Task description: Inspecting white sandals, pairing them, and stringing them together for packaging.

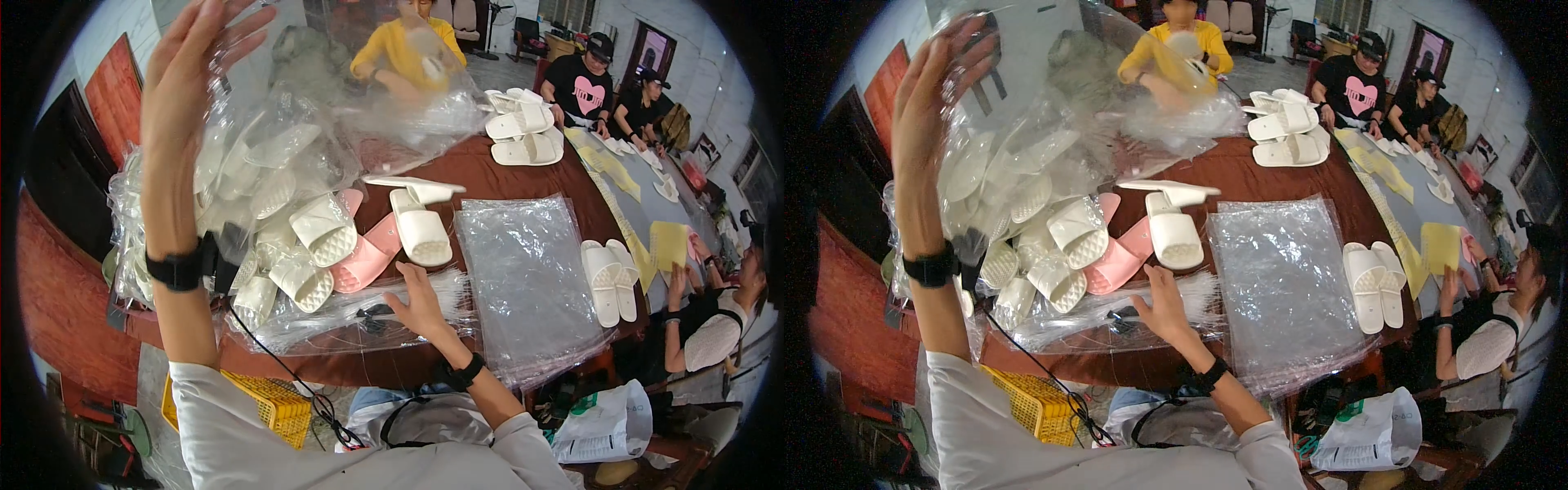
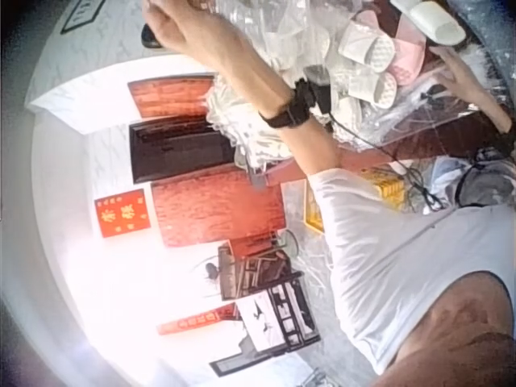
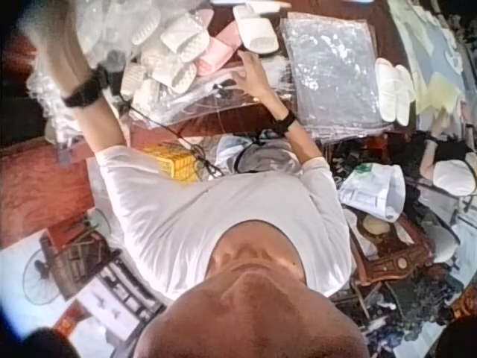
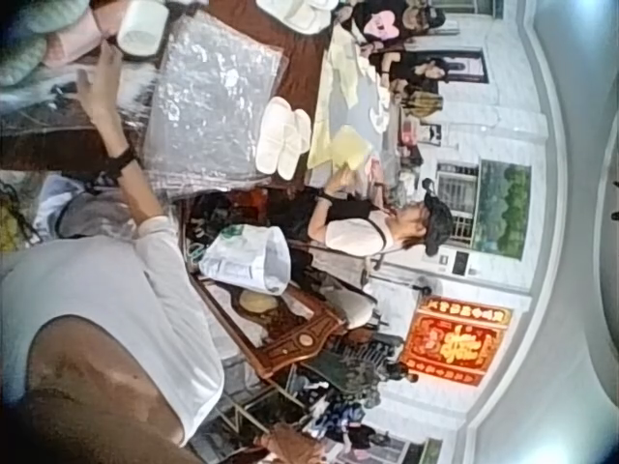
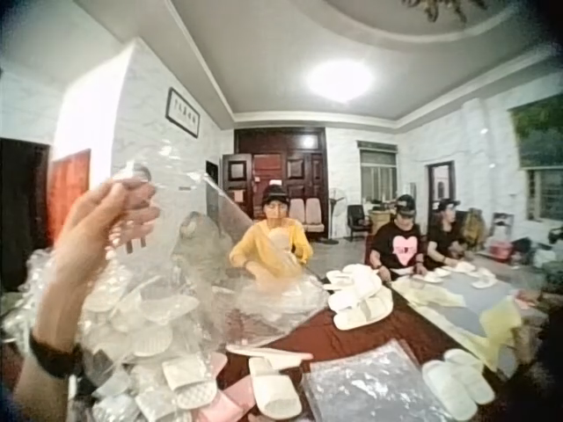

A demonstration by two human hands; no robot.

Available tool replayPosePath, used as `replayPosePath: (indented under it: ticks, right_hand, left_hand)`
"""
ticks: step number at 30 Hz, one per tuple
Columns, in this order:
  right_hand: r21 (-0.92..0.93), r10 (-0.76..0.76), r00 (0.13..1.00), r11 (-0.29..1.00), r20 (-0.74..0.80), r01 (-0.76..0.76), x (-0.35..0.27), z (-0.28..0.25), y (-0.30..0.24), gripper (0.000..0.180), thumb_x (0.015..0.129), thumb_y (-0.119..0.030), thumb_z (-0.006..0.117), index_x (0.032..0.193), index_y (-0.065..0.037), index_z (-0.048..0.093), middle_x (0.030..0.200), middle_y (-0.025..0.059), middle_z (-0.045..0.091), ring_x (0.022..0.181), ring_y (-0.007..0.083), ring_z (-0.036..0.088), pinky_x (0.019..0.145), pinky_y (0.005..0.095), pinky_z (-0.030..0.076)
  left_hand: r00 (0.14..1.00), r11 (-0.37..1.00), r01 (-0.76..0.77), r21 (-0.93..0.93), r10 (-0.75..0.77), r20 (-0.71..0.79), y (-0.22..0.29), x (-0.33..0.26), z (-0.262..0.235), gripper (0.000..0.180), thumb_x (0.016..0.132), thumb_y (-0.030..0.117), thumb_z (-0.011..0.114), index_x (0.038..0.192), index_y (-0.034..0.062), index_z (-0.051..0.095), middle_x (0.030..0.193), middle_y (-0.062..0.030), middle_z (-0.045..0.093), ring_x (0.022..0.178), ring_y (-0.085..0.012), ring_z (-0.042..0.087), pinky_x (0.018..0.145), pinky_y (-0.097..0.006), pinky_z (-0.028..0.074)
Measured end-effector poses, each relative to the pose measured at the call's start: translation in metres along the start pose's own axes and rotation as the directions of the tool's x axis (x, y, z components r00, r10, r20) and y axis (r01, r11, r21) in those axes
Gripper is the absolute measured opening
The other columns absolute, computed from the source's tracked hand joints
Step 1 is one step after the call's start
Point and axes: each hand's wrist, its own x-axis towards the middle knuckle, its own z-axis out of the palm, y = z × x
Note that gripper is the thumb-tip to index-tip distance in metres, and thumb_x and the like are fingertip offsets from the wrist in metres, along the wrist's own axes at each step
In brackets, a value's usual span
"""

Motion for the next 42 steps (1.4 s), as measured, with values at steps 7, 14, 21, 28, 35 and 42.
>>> replayPosePath:
  ticks: [7,14,21,28,35,42]
  right_hand:
    - [0.111,-0.013,0.996,0.994,-0.084,0.022,-0.021,-0.035,-0.035,0.037,0.082,-0.008,0.066,0.117,-0.001,0.054,0.111,0.0198,0.057,0.104,0.0372,0.055,0.088,0.0396,0.045]
    - [0.146,0.21,0.977,0.966,0.029,-0.212,-0.071,-0.084,-0.06,0.025,0.085,-0.008,0.066,0.108,0.0,0.06,0.101,0.0142,0.062,0.095,0.0289,0.063,0.082,0.032,0.048]
    - [0.491,0.372,0.907,0.763,0.196,-0.42,-0.114,-0.105,-0.062,0.024,0.098,-0.015,0.052,0.116,0.0,0.056,0.105,0.0049,0.062,0.095,0.011,0.06,0.082,0.0245,0.048]
    - [0.456,0.627,0.734,0.59,0.262,-0.666,-0.129,-0.115,-0.062,0.023,0.096,-0.021,0.056,0.109,-0.002,0.055,0.093,0.0059,0.064,0.083,0.013,0.065,0.067,0.0257,0.054]
    - [0.393,0.618,0.772,0.679,0.152,-0.62,-0.137,-0.109,-0.051,0.014,0.093,-0.011,0.059,0.102,-0.002,0.054,0.087,0.0032,0.062,0.074,0.0099,0.064,0.06,0.0232,0.053]
    - [0.343,0.529,0.847,0.787,0.052,-0.513,-0.139,-0.127,-0.071,0.011,0.092,-0.008,0.06,0.1,-0.001,0.057,0.083,0.0031,0.063,0.072,0.0097,0.063,0.061,0.0234,0.052]
  left_hand:
    - [0.974,0.829,-0.228,0.51,0.189,0.129,0.045,-0.14,-0.016,0.029,0.099,0.018,0.047,0.105,-0.0038,0.065,0.113,-0.0206,0.065,0.1,-0.03,0.065,0.088,-0.038,0.052]
    - [0.677,0.796,-0.455,0.4,0.017,0.736,0.037,-0.248,0.043,0.035,0.074,0.011,0.062,0.109,0.0096,0.067,0.122,-0.0107,0.061,0.11,-0.0281,0.06,0.091,-0.04,0.051]
    - [0.65,0.814,-0.365,0.452,-0.124,0.75,-0.02,-0.327,0.081,0.037,0.074,0.013,0.059,0.11,0.0051,0.063,0.122,-0.0122,0.057,0.115,-0.0283,0.053,0.098,-0.04,0.042]
    - [0.638,0.868,-0.211,0.45,-0.227,0.736,-0.047,-0.368,0.092,0.052,0.069,0.008,0.061,0.121,0.006,0.059,0.13,-0.0146,0.053,0.121,-0.0324,0.05,0.1,-0.043,0.042]
    - [0.676,0.929,-0.018,0.369,-0.261,0.689,-0.036,-0.353,0.087,0.048,0.077,0.021,0.071,0.121,0.0071,0.059,0.128,-0.0159,0.053,0.117,-0.0321,0.051,0.1,-0.042,0.041]
    - [0.78,0.818,0.165,0.551,-0.45,0.435,-0.031,-0.295,0.024,0.046,0.08,0.015,0.07,0.125,0.0107,0.058,0.129,-0.0154,0.053,0.11,-0.0351,0.054,0.092,-0.042,0.046]
